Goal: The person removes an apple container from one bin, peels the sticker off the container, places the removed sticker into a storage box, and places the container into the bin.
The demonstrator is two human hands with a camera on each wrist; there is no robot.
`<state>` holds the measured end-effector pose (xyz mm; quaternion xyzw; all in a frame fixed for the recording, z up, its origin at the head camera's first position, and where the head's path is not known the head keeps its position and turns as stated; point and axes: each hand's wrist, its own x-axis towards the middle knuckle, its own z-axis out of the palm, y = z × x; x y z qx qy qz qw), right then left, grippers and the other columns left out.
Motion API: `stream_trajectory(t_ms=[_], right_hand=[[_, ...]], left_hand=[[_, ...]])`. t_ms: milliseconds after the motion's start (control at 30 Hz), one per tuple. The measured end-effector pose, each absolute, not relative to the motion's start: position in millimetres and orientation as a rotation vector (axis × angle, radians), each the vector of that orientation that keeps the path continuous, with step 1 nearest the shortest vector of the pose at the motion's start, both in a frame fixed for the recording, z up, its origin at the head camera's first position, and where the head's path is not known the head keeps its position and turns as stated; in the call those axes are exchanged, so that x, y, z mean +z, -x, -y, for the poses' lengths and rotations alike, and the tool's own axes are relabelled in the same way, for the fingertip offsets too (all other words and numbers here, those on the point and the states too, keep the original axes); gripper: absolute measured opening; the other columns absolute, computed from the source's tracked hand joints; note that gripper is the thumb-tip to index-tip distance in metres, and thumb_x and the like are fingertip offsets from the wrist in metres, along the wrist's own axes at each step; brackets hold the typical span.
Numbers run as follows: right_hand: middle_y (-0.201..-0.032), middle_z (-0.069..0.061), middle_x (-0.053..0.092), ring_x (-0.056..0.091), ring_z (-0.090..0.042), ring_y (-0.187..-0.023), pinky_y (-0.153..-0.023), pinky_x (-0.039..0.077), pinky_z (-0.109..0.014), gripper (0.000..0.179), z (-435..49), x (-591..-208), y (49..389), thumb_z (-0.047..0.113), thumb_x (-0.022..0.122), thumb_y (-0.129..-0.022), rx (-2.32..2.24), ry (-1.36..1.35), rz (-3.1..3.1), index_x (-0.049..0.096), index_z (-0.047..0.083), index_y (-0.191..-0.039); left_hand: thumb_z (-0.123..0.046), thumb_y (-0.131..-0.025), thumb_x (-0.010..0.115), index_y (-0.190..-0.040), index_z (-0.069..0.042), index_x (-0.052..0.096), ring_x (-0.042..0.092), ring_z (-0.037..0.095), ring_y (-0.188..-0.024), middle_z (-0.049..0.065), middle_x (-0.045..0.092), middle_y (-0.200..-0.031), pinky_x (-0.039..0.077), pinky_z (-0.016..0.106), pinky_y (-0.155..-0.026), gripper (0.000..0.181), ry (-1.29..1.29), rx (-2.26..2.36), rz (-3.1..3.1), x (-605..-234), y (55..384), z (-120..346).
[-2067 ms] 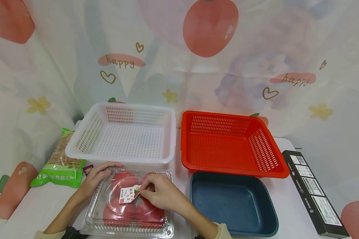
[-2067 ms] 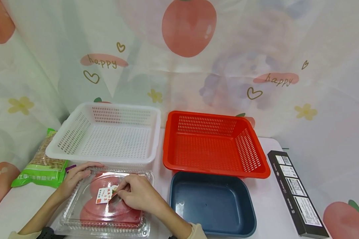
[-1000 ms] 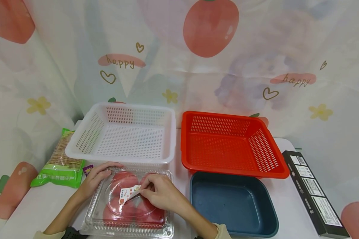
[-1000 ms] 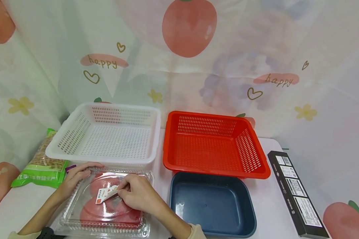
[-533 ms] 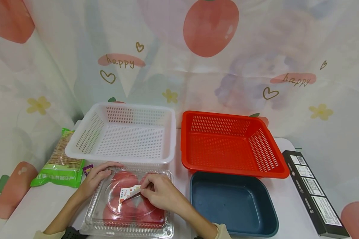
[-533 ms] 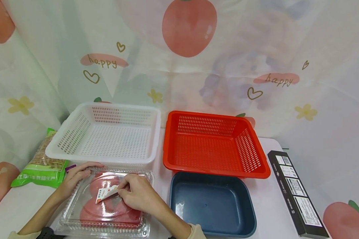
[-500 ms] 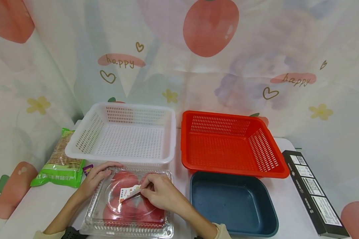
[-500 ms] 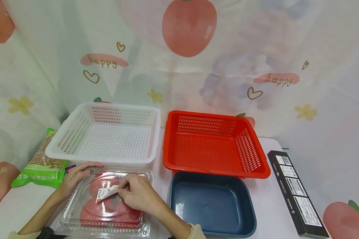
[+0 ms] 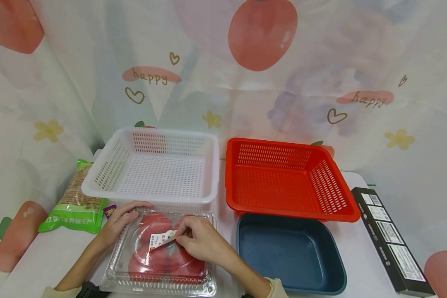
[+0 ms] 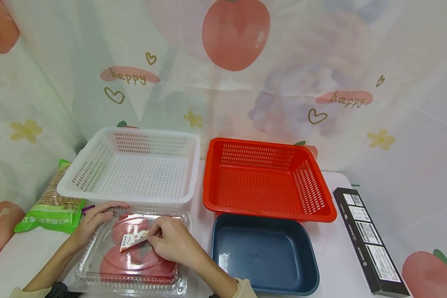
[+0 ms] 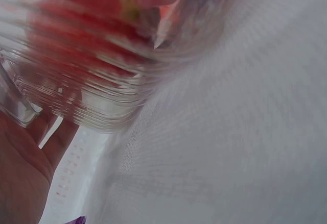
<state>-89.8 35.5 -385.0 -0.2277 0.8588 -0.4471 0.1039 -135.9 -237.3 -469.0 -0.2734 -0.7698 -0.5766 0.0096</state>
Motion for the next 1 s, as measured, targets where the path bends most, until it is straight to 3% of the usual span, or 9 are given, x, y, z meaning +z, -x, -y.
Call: stream_trajectory(t_ms=[567,1000], right_hand=[[-0.073,0.005,0.064,0.049,0.005,-0.063,-0.06,0.044,-0.013,0.014,-35.4,-385.7,89.0,0.0,0.06,-0.076,-1.333,0.71,-2.546,0.067,0.012,-0.072],[-0.073,0.01,0.061,0.048,0.004,-0.065,-0.061,0.043,-0.013,0.012,-34.6,-385.0,88.6,0.005,0.063,-0.078,-1.305,0.688,-2.561,0.065,0.015,-0.072]], left_hand=[[0.001,-0.098,0.034,-0.125,-0.003,0.06,0.05,-0.006,-0.123,-0.019,0.06,-0.127,0.035,0.009,-0.1,0.037,0.865,-1.795,2.4,-469.3,136.4,237.3],[0.001,-0.098,0.033,-0.125,-0.001,0.059,0.051,-0.005,-0.122,-0.019,0.06,-0.127,0.036,0.01,-0.099,0.038,0.874,-1.812,2.389,-467.4,135.7,236.7]])
